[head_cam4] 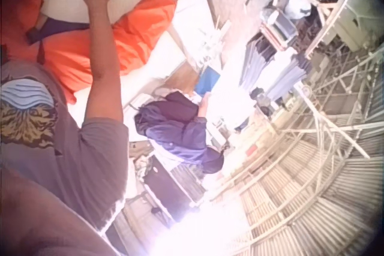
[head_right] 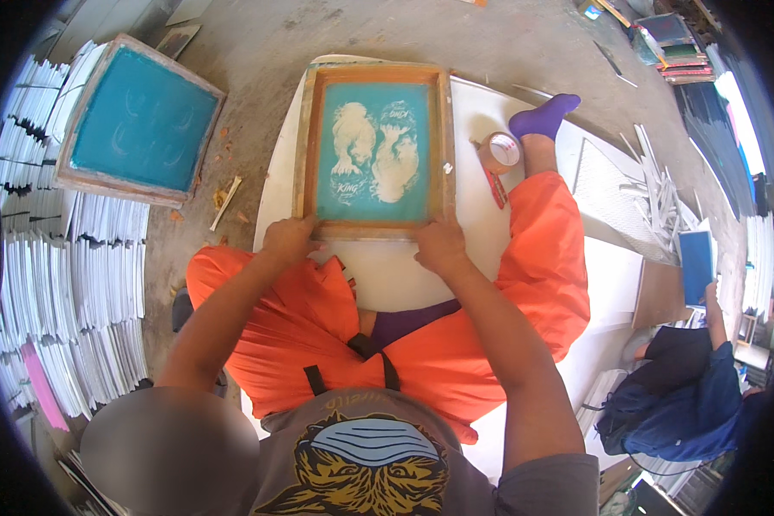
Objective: The person sits on the floor and applies masking tape to the edges of a wooden screen printing frame. They tear strips of tape and press them along the frame's perimeter to seal the edges.
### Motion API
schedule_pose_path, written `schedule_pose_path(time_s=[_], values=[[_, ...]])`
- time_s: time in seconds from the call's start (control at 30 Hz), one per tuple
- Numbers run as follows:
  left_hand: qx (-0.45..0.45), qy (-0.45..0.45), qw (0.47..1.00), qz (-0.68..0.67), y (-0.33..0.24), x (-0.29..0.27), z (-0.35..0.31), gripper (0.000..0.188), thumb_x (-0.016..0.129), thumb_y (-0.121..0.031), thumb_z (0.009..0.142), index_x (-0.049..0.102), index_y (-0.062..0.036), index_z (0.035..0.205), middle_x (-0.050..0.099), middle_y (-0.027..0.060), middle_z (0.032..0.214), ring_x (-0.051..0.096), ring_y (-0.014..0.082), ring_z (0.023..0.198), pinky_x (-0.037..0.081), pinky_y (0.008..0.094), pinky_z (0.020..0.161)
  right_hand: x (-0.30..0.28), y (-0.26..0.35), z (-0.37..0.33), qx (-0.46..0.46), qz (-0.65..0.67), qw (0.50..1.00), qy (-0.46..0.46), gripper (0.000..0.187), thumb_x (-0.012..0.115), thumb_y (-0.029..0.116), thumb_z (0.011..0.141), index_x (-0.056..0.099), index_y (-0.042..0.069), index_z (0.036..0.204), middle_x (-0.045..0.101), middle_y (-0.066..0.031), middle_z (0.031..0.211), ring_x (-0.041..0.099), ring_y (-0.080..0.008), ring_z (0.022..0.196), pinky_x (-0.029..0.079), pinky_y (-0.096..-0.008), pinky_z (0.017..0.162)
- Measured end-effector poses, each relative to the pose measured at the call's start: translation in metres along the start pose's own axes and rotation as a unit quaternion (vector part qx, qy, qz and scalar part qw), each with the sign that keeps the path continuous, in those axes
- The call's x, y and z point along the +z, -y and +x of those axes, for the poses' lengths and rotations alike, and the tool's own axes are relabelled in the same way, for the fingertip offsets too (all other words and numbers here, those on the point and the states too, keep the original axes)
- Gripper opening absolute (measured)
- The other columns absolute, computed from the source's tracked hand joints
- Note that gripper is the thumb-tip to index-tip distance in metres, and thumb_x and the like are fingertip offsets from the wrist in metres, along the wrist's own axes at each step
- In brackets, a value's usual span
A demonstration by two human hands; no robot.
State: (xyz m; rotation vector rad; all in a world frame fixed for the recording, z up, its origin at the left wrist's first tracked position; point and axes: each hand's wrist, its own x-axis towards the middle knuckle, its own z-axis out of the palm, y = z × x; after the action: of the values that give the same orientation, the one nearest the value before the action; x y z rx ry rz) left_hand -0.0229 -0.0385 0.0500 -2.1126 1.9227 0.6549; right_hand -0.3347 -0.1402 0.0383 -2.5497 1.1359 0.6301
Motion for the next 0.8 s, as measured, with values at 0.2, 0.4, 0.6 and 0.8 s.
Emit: schedule_pose_path(time_s=[0.2,0.4,0.6,0.8], values=[[-0.096,-0.169,0.932,-0.307,0.065,0.014,0.000,0.048,0.069,-0.042,0.099,0.074,0.0033,0.113,0.075,0.0242,0.094,0.075,0.0360,0.087,0.057,0.0449,0.080,-0.003,0.022,-0.004,-0.018,0.069,0.992,-0.105,0.058,0.082,0.037,0.081,0.068,0.003,0.126,0.069,-0.0168,0.128,0.055,-0.0339,0.132,0.030,-0.0545,0.122],[-0.166,-0.080,0.891,-0.416,0.057,0.030,0.007,0.056,0.054,-0.045,0.108,0.065,0.0039,0.083,0.066,0.0168,0.066,0.067,0.0264,0.055,0.053,0.0404,0.059,0.001,0.077,0.046,-0.060,0.176,0.981,-0.055,0.058,0.083,0.032,0.073,0.068,0.004,0.122,0.066,-0.0154,0.120,0.059,-0.0361,0.121,0.047,-0.0475,0.105],[-0.167,-0.041,0.884,-0.435,0.054,0.018,0.015,0.054,0.052,-0.042,0.109,0.066,0.0038,0.086,0.067,0.0222,0.069,0.070,0.0336,0.062,0.054,0.0460,0.063,0.003,0.158,0.085,-0.092,0.219,0.967,-0.090,0.056,0.080,0.031,0.071,0.070,0.004,0.119,0.063,-0.0155,0.120,0.057,-0.0347,0.118,0.048,-0.0473,0.102],[-0.080,-0.076,0.935,-0.338,0.063,0.026,0.021,0.054,0.051,-0.041,0.109,0.067,0.0051,0.087,0.067,0.0321,0.080,0.067,0.0519,0.082,0.052,0.0557,0.073,-0.019,0.218,0.080,-0.009,0.251,0.962,-0.104,0.059,0.078,0.028,0.074,0.068,-0.006,0.121,0.062,-0.0182,0.123,0.054,-0.0344,0.121,0.040,-0.0495,0.108]])
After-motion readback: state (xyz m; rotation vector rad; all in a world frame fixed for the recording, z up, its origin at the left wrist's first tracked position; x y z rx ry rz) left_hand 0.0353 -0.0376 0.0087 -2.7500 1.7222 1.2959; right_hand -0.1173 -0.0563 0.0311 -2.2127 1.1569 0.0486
